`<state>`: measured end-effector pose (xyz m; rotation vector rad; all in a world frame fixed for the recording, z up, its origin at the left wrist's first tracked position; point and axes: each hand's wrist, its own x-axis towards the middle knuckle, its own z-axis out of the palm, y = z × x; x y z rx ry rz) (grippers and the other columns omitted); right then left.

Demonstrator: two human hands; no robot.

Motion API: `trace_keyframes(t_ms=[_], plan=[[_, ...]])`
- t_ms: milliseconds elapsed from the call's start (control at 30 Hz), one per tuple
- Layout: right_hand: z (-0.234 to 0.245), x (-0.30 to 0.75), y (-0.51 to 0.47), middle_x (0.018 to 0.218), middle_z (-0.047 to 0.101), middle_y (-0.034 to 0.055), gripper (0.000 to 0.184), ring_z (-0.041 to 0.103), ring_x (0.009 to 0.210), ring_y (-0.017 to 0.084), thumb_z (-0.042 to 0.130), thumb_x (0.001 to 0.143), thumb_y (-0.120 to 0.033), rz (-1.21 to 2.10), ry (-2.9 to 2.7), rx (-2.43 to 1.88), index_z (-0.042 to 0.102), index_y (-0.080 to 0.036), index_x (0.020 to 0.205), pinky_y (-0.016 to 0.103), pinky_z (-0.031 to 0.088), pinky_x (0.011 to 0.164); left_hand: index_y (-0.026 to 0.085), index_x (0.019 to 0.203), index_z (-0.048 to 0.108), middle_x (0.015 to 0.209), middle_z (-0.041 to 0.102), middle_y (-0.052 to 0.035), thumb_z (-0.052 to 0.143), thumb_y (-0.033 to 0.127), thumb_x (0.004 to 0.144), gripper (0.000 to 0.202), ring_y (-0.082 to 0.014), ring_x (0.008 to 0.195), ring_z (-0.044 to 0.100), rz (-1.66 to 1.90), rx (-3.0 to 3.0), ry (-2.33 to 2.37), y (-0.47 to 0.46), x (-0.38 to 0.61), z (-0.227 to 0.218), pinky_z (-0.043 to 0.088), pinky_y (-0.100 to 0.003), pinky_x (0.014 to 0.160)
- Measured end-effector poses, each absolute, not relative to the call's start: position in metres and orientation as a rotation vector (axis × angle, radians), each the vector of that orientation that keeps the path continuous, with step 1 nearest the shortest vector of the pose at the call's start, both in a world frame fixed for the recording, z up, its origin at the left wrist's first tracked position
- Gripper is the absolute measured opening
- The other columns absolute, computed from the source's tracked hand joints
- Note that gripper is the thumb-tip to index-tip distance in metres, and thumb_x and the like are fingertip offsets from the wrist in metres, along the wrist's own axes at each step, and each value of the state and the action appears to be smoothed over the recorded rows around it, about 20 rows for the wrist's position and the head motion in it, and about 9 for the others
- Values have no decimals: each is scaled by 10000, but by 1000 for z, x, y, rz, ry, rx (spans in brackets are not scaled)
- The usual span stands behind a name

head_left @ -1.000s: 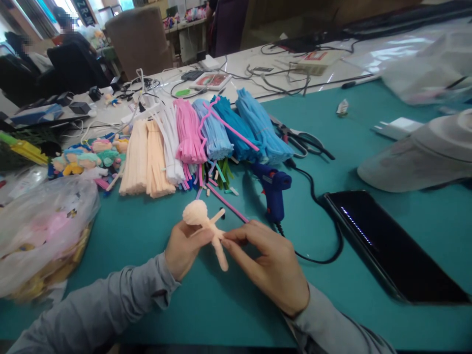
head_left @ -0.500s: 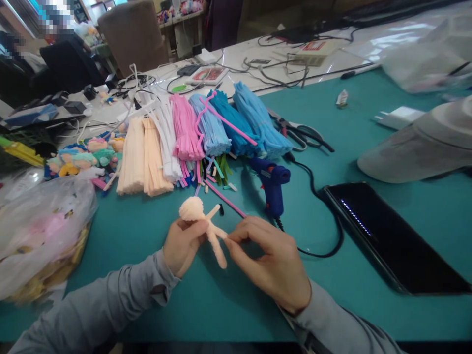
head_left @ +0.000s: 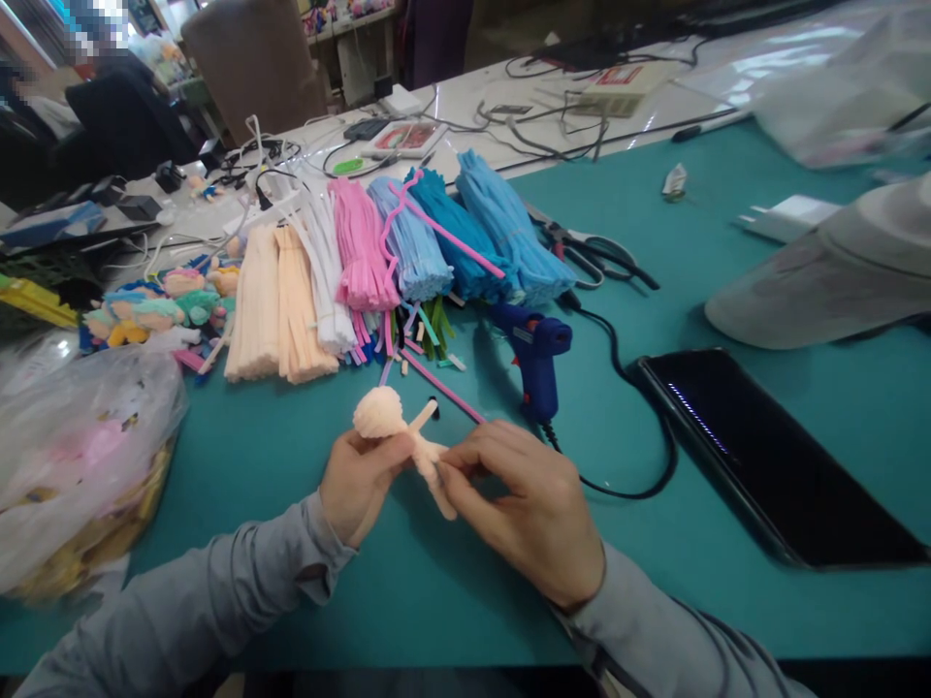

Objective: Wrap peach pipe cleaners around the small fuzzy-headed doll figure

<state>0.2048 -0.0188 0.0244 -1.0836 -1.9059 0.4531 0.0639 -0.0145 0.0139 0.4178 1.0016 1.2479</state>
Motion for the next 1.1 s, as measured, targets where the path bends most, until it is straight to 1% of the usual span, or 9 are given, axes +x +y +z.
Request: trace_keyframes(t_ms=[300, 667, 1000, 1100], plan=[[19, 205, -17, 541, 523, 6, 214, 479, 543, 126, 545, 775, -78, 463, -1921, -989, 529, -165, 580, 256, 380, 521, 129, 550, 643, 528, 620, 28, 847, 263, 409, 281, -97, 544, 554, 1236, 422, 1014, -15, 65, 16, 467, -249, 577], [21, 203, -17, 556, 531, 9, 196, 487, 545, 126, 552, 776, -84, 466, -1915, -998, 535, -161, 597, 258, 392, 528, 131, 549, 655, 520, 627, 31, 850, 258, 398, 277, -78, 526, 542, 1247, 434, 1028, -16, 66, 14, 454, -221, 576], [21, 204, -17, 555, 543, 12, 191, 491, 553, 133, 557, 785, -107, 477, -1925, -989, 548, -166, 604, 263, 393, 533, 131, 576, 652, 561, 632, 21, 836, 220, 422, 256, -105, 559, 551, 1231, 493, 1043, -15, 63, 10, 459, -258, 597], [22, 205, -17, 568, 557, 19, 189, 503, 569, 140, 550, 793, -106, 505, -1936, -996, 558, -167, 614, 271, 400, 545, 132, 589, 632, 559, 609, 29, 825, 211, 445, 253, -110, 574, 540, 1227, 530, 1031, -15, 62, 9, 466, -285, 652]])
